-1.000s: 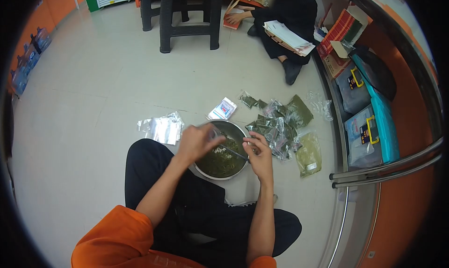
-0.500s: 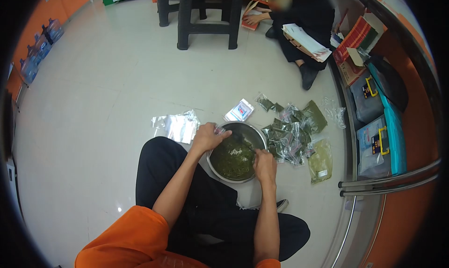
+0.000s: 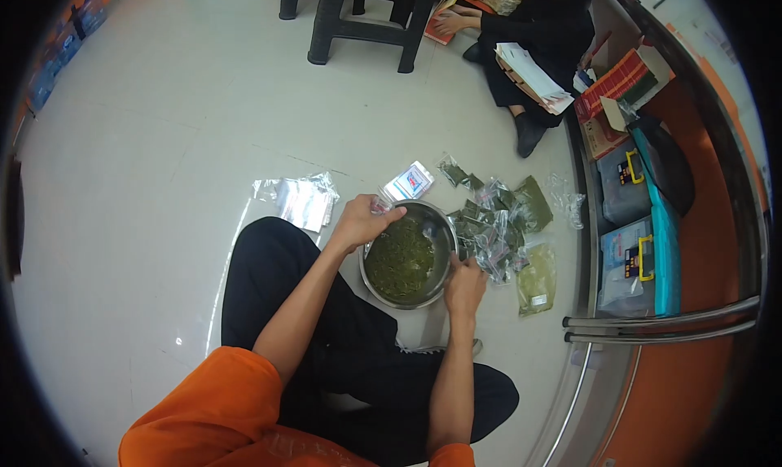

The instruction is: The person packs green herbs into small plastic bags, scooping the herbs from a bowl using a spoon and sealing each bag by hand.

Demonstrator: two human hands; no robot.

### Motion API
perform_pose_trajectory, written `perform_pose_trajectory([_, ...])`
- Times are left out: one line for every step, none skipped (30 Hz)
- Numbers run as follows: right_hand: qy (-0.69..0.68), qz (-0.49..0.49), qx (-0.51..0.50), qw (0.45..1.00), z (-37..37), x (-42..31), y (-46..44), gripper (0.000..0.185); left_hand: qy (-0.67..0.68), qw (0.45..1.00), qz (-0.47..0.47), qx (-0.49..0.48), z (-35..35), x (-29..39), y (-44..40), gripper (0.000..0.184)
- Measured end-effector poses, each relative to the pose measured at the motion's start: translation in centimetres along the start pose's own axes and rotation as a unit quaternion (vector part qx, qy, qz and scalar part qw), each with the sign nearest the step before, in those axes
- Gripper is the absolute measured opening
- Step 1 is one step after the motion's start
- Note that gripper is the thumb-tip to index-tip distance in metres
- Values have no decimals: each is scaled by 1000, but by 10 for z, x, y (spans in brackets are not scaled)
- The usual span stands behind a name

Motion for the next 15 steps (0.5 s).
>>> perform_pose_trajectory([24, 13, -17, 999, 12, 4, 2, 37, 17, 1000, -5, 0, -1, 1, 1, 60])
perform_pose_trajectory([44, 25, -31, 998, 22, 8, 4, 36, 32, 999, -8, 1, -3, 5, 1, 61])
perform_pose_trajectory([17, 9, -60, 998, 20, 2, 11, 37, 41, 999, -13, -3, -4, 8, 1, 62])
perform_pose_trajectory([-35, -13, -63, 997, 24, -2, 14, 37, 49, 999, -19, -7, -6, 11, 4, 62])
perform_pose_trajectory([-87, -36, -68, 993, 30, -6, 14, 37, 58, 998, -25, -10, -8, 12, 5, 63])
perform_pose_trajectory([-139, -59, -74, 986, 34, -10, 16, 37, 68, 997, -23, -11, -8, 12, 6, 62])
perform_pose_trajectory([-156, -61, -94, 981, 38, -12, 16, 36, 77, 997, -19, -13, -8, 12, 5, 62])
perform_pose_trajectory([-190, -42, -135, 972, 42, -11, 14, 36, 86, 996, -15, -15, -7, 12, 4, 62])
perform_pose_trajectory([-224, -22, -175, 959, 42, -12, 13, 35, 88, 996, -14, -15, -8, 13, 3, 61])
perform_pose_trajectory([-256, 1, -216, 942, 42, -13, 13, 35, 91, 996, -13, -17, -8, 12, 3, 61])
perform_pose_trajectory([-290, 25, -233, 928, 45, -11, 11, 34, 93, 995, -13, -20, -6, 12, 4, 60])
perform_pose_trajectory([-324, 50, -250, 911, 49, -10, 9, 34, 97, 995, -15, -16, -6, 11, 4, 60])
perform_pose_trajectory([-357, 74, -265, 892, 50, -11, 7, 33, 99, 995, -17, -12, -6, 10, 2, 59])
perform_pose_trajectory([-372, 94, -272, 882, 48, -10, 6, 33, 101, 995, -18, -7, -6, 9, 1, 59])
perform_pose_trajectory([-387, 115, -279, 871, 47, -8, 7, 33, 102, 995, -19, 4, -7, 7, 1, 59])
Point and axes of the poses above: each hand's wrist, its own y-axis away from the middle knuckle, its own z-axis out of the palm, x = y × z, the point moved 3 cm from there along -y, towards the middle knuckle, and after that the axes turned 11 degrees about z, right-handed, at the moved point
